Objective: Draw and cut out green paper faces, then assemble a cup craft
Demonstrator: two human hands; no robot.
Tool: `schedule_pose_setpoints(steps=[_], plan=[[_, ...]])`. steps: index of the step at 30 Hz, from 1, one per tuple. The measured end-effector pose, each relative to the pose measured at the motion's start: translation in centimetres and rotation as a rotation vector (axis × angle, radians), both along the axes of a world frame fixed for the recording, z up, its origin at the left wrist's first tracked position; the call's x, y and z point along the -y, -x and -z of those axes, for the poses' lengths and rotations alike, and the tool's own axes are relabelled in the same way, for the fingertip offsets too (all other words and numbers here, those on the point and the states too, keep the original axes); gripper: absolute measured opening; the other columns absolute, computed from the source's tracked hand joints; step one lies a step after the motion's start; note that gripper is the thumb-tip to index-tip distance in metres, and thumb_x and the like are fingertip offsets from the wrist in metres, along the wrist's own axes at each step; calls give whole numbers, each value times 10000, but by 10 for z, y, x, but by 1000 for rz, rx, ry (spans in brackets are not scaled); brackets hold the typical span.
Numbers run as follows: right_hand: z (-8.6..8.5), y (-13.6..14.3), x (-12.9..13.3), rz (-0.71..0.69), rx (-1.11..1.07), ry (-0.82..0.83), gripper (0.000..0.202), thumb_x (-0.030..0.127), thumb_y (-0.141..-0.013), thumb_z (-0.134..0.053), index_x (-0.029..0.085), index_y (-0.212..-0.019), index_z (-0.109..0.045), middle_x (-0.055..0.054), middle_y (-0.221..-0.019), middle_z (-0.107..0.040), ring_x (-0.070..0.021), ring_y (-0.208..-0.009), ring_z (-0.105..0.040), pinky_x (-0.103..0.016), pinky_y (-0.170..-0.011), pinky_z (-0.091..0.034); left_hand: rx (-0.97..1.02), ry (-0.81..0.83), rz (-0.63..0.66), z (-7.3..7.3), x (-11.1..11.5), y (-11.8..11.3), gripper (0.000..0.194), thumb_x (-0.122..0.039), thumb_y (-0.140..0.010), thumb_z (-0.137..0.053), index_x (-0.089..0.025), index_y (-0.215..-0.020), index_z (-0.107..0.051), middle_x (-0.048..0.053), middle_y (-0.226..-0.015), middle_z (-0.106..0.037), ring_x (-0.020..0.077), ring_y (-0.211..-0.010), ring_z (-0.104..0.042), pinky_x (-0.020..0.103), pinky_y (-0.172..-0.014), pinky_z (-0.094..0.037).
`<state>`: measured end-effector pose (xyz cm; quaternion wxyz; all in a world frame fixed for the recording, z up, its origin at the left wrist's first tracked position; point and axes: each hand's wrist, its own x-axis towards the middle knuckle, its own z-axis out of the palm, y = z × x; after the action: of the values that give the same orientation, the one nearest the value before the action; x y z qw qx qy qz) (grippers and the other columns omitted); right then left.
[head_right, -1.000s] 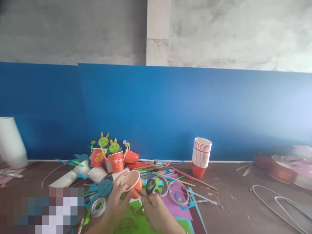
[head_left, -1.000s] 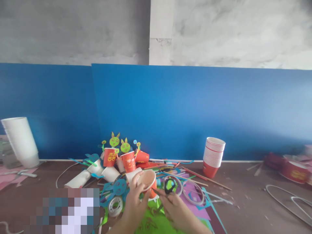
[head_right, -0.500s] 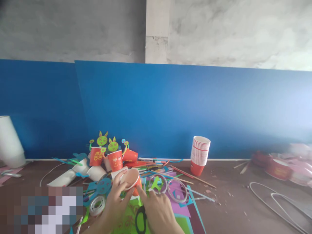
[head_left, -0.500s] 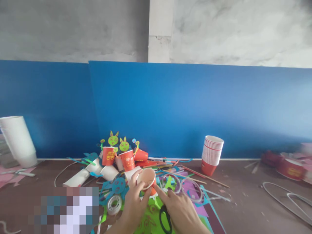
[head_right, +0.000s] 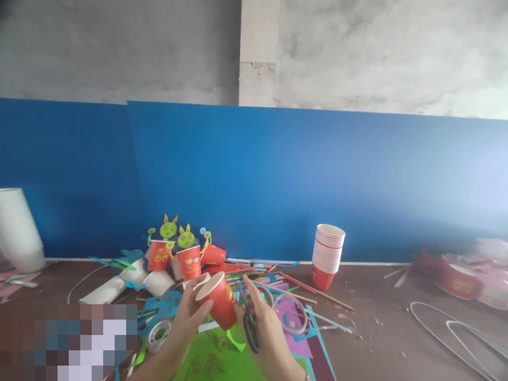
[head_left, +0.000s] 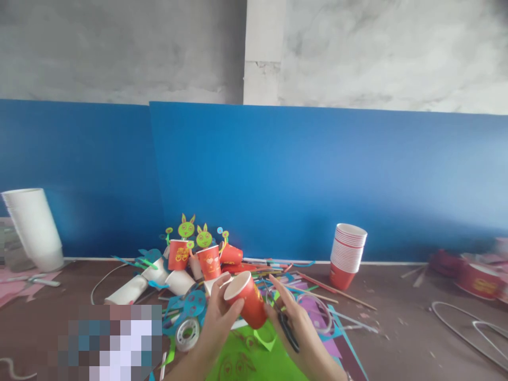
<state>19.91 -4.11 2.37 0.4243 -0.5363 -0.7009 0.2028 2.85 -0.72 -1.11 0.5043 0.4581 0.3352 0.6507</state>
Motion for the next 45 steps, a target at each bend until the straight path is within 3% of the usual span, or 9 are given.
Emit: schedule_pose_setpoints(steps=[8, 11, 17, 22, 27, 31, 35, 39, 45], plan=[[25, 5, -5, -102, -23, 19, 622, 364, -805, -583, 177, -1353, -357, -47, -826, -610, -168, -604, -588, -276, -587, -474, -49, 76, 212, -12, 11, 2, 673, -378, -608, -767, -164, -1198, -525, 156, -1220, -609, 316, -1102, -571, 400, -909, -477], [26, 5, -5, -106, -11, 21, 581, 350, -823, -555, 171, -1340, -358, -41, -805, -591, -165, -596, -587, -263, -560, -466, -138, 75, 129, -8, 10, 1, 653, -338, -608, -753, -152, -1189, -521, 141, -1174, -631, 292, -1079, -581, 375, -913, -470], [7, 6, 4, -77, 25, -50, 410, 324, -916, -360, 190, -1303, -348, -16, -718, -571, -162, -580, -566, -247, -558, -454, -312, -1, -99, -1, 3, 1, 587, -264, -609, -724, -167, -1139, -490, 94, -1045, -665, 244, -958, -628, 348, -853, -485], [2, -1, 4, -72, 198, -15, 473, 162, -842, -406, 218, -1310, -356, 9, -658, -591, -154, -556, -557, -213, -509, -397, -315, 69, -173, -5, 4, -2, 543, -280, -598, -716, -155, -1089, -520, 75, -932, -682, 231, -844, -644, 332, -794, -495], [10, -6, -2, 10, 575, 169, 642, 2, -743, -389, 167, -1363, -360, -78, -828, -697, -216, -675, -644, -265, -566, -401, -281, 66, -248, -4, 3, 1, 533, -335, -614, -712, -161, -1086, -538, 79, -963, -677, 241, -883, -643, 335, -799, -491], [16, -6, -5, -65, 658, 117, 635, 36, -700, -468, 155, -1324, -449, -130, -1076, -667, -259, -936, -622, -329, -770, -443, -365, 20, -199, -1, 1, 4, 478, -346, -640, -697, -164, -1056, -548, 77, -958, -678, 257, -950, -626, 357, -834, -484], [10, -22, -24, 18, 694, 64, 371, 92, -774, -443, 207, -1046, -667, -80, -1073, -671, -220, -1040, -573, -306, -867, -418, -362, 41, -149, 0, 1, 5, 505, -337, -640, -699, -150, -1081, -540, 96, -980, -674, 255, -939, -622, 363, -841, -486], [2, -53, -63, 211, 801, 122, 375, 59, -832, -352, 137, -906, -711, -152, -952, -698, -255, -935, -619, -351, -789, -426, -334, 65, -123, 2, 2, 4, 519, -344, -613, -725, -142, -1067, -573, 109, -991, -676, 264, -943, -616, 368, -850, -480], [5, -76, -100, 144, 897, 166, 270, 81, -772, -481, 176, -748, -733, -122, -906, -719, -259, -893, -635, -315, -706, -422, -199, 87, -45, 15, -4, 2, 601, -441, -570, -759, -129, -1058, -601, 108, -961, -684, 245, -851, -626, 335, -765, -499]])
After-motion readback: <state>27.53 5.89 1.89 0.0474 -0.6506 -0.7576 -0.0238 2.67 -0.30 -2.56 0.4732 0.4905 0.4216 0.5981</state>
